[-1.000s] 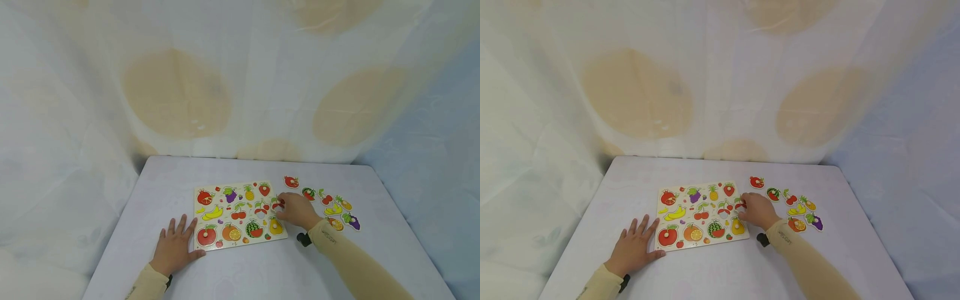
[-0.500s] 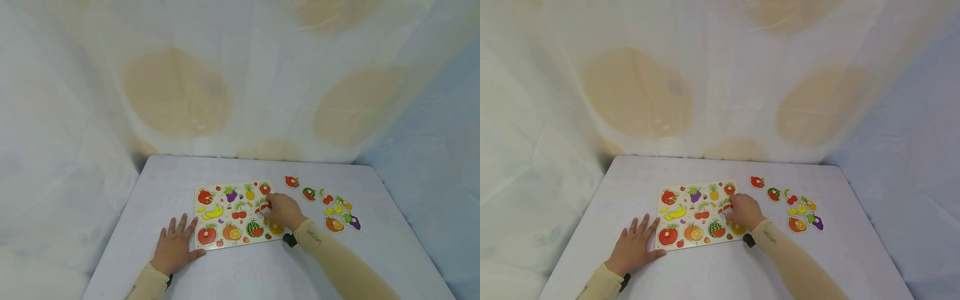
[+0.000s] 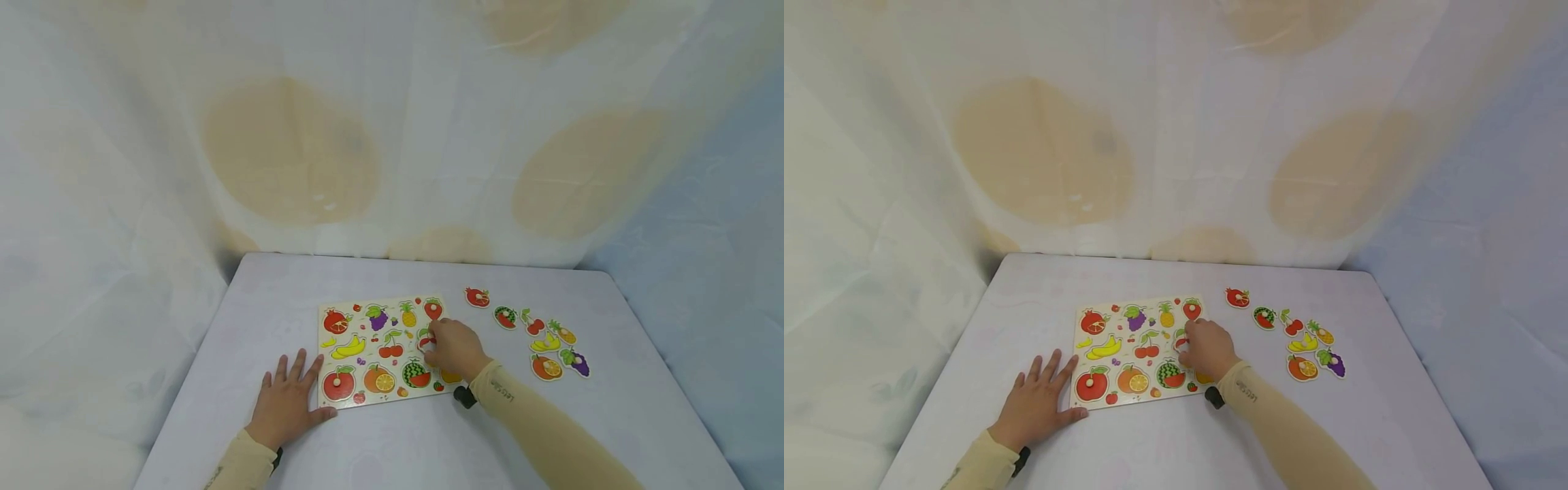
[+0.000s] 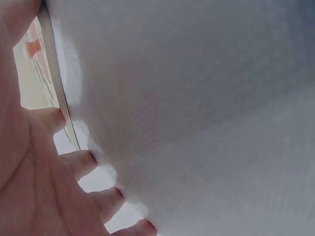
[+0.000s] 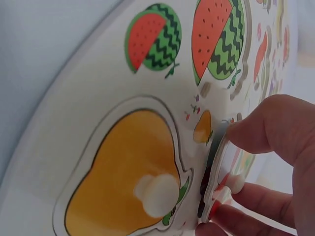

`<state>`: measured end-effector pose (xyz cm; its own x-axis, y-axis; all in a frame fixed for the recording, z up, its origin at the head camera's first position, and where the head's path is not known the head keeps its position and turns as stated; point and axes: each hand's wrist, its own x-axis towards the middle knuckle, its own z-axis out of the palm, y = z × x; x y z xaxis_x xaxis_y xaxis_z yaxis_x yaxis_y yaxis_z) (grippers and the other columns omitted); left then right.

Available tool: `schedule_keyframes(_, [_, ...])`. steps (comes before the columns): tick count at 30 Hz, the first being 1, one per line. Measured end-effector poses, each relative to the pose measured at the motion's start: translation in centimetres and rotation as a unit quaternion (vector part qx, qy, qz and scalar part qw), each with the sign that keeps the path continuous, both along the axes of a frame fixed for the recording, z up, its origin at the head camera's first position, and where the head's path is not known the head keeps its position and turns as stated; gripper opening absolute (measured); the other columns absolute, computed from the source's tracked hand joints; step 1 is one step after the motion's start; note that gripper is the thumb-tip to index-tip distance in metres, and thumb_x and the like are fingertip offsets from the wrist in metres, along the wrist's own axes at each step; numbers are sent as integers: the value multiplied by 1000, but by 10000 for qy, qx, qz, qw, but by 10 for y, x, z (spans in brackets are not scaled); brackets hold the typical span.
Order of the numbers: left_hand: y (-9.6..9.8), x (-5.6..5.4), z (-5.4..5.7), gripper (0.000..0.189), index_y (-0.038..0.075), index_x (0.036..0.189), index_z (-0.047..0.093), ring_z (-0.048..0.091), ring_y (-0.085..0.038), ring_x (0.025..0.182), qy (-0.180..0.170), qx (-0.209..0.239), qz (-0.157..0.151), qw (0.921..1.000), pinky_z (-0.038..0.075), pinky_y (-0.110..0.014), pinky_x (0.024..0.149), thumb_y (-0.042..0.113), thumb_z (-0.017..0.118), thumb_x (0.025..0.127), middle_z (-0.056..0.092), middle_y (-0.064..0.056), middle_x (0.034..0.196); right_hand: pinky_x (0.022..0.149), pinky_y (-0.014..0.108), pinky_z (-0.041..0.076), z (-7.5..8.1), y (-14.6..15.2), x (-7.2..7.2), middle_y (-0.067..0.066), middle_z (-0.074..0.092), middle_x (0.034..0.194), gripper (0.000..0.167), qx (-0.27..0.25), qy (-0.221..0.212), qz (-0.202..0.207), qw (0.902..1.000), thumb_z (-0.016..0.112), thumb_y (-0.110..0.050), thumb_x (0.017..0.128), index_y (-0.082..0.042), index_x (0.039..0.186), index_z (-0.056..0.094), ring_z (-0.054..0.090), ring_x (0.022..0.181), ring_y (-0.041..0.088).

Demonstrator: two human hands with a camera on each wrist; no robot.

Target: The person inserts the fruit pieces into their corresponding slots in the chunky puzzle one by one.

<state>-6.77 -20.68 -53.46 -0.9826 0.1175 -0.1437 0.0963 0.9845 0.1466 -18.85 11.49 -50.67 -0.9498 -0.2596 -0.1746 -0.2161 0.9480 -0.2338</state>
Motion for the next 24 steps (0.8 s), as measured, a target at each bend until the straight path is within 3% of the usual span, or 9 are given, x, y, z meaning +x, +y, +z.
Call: schedule_keyframes(24, [0,-2,-4,107,18,156,36,22,-55,141,-59,-60,31,10000,22,-74,106,73,73,71,27,-21,159,73,31,54,-6,-3,5,0,60,94,45,357,442,188,9982,83,-37,78,-11,113,71,51,79,18])
